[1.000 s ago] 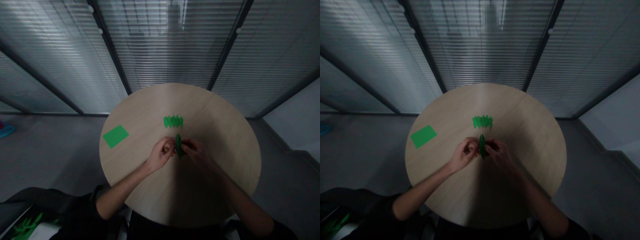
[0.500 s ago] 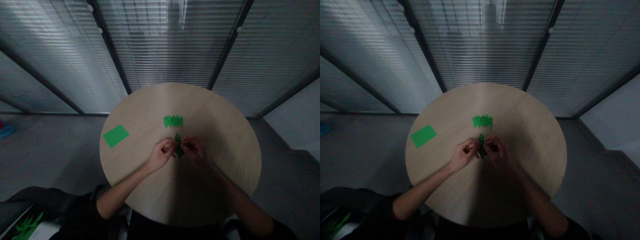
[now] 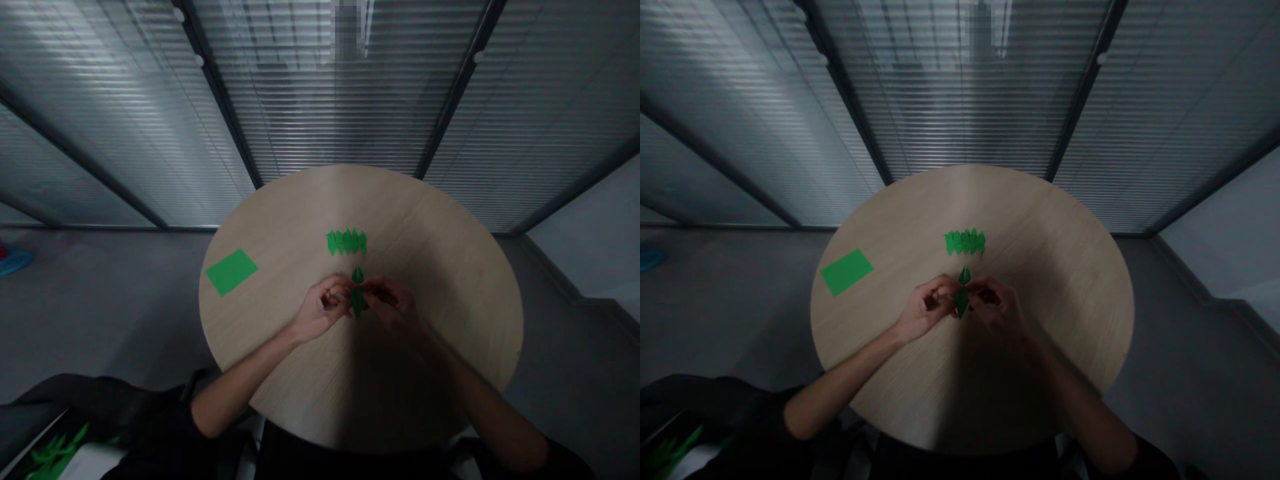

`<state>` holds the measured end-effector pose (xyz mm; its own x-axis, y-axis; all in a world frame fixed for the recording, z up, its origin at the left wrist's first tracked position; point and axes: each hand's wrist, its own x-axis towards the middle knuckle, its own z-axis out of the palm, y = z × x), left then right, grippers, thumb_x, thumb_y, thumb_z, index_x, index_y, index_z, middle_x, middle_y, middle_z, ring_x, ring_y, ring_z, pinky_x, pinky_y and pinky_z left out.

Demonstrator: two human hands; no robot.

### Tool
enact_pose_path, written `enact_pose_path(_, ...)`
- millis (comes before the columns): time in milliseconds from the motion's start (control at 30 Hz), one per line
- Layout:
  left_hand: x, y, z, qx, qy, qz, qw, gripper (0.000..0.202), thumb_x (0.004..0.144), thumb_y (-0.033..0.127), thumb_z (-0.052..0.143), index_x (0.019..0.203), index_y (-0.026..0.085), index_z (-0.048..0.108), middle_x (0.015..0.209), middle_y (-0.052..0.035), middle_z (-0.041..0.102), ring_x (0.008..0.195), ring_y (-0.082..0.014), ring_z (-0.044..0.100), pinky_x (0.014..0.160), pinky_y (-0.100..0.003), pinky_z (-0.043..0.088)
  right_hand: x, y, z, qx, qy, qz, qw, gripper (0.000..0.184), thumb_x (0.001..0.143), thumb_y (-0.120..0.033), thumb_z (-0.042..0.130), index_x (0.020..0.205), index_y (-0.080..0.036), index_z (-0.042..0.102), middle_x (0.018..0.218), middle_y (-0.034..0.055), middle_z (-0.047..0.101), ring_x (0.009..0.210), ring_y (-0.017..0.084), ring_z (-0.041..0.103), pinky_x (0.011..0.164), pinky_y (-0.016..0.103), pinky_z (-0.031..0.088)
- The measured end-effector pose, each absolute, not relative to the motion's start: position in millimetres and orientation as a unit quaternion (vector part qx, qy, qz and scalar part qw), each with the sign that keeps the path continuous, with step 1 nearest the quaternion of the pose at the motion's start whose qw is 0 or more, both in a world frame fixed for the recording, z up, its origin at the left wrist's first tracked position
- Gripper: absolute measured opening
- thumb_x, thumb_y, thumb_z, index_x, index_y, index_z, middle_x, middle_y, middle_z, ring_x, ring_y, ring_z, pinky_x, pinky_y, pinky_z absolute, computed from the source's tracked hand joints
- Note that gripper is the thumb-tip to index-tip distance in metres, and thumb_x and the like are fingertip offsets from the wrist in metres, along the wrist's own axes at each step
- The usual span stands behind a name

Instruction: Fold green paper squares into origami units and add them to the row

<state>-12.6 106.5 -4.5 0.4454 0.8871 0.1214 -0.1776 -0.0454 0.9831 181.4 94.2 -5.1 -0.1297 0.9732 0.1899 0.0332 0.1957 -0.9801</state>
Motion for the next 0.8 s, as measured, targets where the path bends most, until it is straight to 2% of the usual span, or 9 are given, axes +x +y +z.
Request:
enact_pose_path(167,-13.0,106.9,-2.6,0.587,0.283,0.434,0.623,0.028,0.09,0.034,0.071,0.106,0.013,0.062,0.08,-0.0032,0.067,0.065,-0.0117,0.066,0.062,-0.023,0.058,181.2,94.1,-4.2,-0.434,-0.579,0.477,0.5,0.014,0.084,-0.033,0.071,0.093,-0.022,0.071,0.081,0.0033,0.073,0.068,0.016,0.07,0.065,0.029,0.058)
enact_pose_path(300,-10.4,107.7,-4.5,0.594,0.311,0.437,0.599,0.021,0.093,0.032,0.066,0.101,0.013,0.061,0.07,0.0007,0.062,0.059,-0.0101,0.063,0.057,-0.021,0.055,179.6,94.5,-2.9,-0.441,-0.572,0.487,0.491,0.016,0.084,-0.035,0.071,0.093,-0.021,0.07,0.077,0.0026,0.072,0.066,0.016,0.069,0.064,0.03,0.057)
enact_pose_path(367,-9.5,107.2,-6.2,0.615,0.336,0.44,0.561,0.016,0.095,0.029,0.063,0.097,0.013,0.061,0.069,0.0007,0.06,0.057,-0.0096,0.062,0.055,-0.02,0.052,178.3,95.1,-3.6,-0.453,-0.567,0.491,0.482,0.018,0.084,-0.038,0.071,0.091,-0.021,0.07,0.074,0.0023,0.07,0.065,0.016,0.068,0.063,0.03,0.057)
enact_pose_path(467,-9.5,105.0,-8.3,0.672,0.364,0.439,0.472,0.013,0.092,0.024,0.064,0.1,0.014,0.064,0.078,-0.002,0.062,0.061,-0.0097,0.06,0.053,-0.02,0.048,176.2,96.6,-6.6,-0.465,-0.545,0.506,0.48,0.022,0.082,-0.042,0.074,0.086,-0.021,0.066,0.074,0.0018,0.069,0.064,0.016,0.067,0.062,0.03,0.058)
enact_pose_path(533,-9.5,103.2,-9.3,0.69,0.37,0.447,0.433,0.026,0.089,0.022,0.069,0.114,0.015,0.062,0.082,-0.0017,0.062,0.062,-0.0096,0.058,0.056,-0.02,0.049,175.6,97.8,-8.4,-0.464,-0.523,0.518,0.493,0.026,0.078,-0.042,0.077,0.087,-0.021,0.063,0.077,0.0017,0.068,0.066,0.016,0.068,0.063,0.031,0.059)
enact_pose_path(600,-8.7,102.2,-9.9,0.676,0.365,0.468,0.437,0.044,0.087,0.023,0.073,0.127,0.018,0.055,0.083,-0.0006,0.063,0.064,-0.0101,0.058,0.059,-0.021,0.051,176.0,99.0,-8.8,-0.46,-0.507,0.531,0.5,0.032,0.076,-0.043,0.079,0.094,-0.022,0.063,0.08,0.0019,0.069,0.069,0.017,0.068,0.064,0.031,0.059)
enact_pose_path(633,-8.1,102.1,-10.0,0.664,0.363,0.477,0.447,0.047,0.086,0.025,0.074,0.128,0.018,0.054,0.083,-0.0006,0.063,0.065,-0.0104,0.059,0.06,-0.021,0.052,176.5,99.6,-8.4,-0.459,-0.503,0.537,0.498,0.035,0.076,-0.044,0.08,0.097,-0.022,0.063,0.082,0.0023,0.07,0.07,0.018,0.069,0.065,0.032,0.059)
enact_pose_path(733,-6.0,102.8,-9.0,0.645,0.369,0.47,0.477,0.023,0.093,0.031,0.068,0.109,0.016,0.061,0.081,-0.0022,0.064,0.064,-0.0106,0.061,0.056,-0.02,0.05,178.1,100.6,-6.1,-0.464,-0.499,0.557,0.476,0.036,0.074,-0.045,0.082,0.095,-0.021,0.065,0.083,0.0036,0.071,0.07,0.018,0.07,0.067,0.033,0.059)
enact_pose_path(800,-5.1,103.4,-7.4,0.647,0.372,0.457,0.484,0.02,0.097,0.035,0.061,0.098,0.015,0.063,0.081,-0.0035,0.063,0.063,-0.0102,0.062,0.055,-0.02,0.049,178.3,100.8,-4.9,-0.469,-0.494,0.561,0.47,0.035,0.073,-0.047,0.082,0.088,-0.02,0.066,0.08,0.0033,0.071,0.068,0.017,0.069,0.067,0.033,0.059)
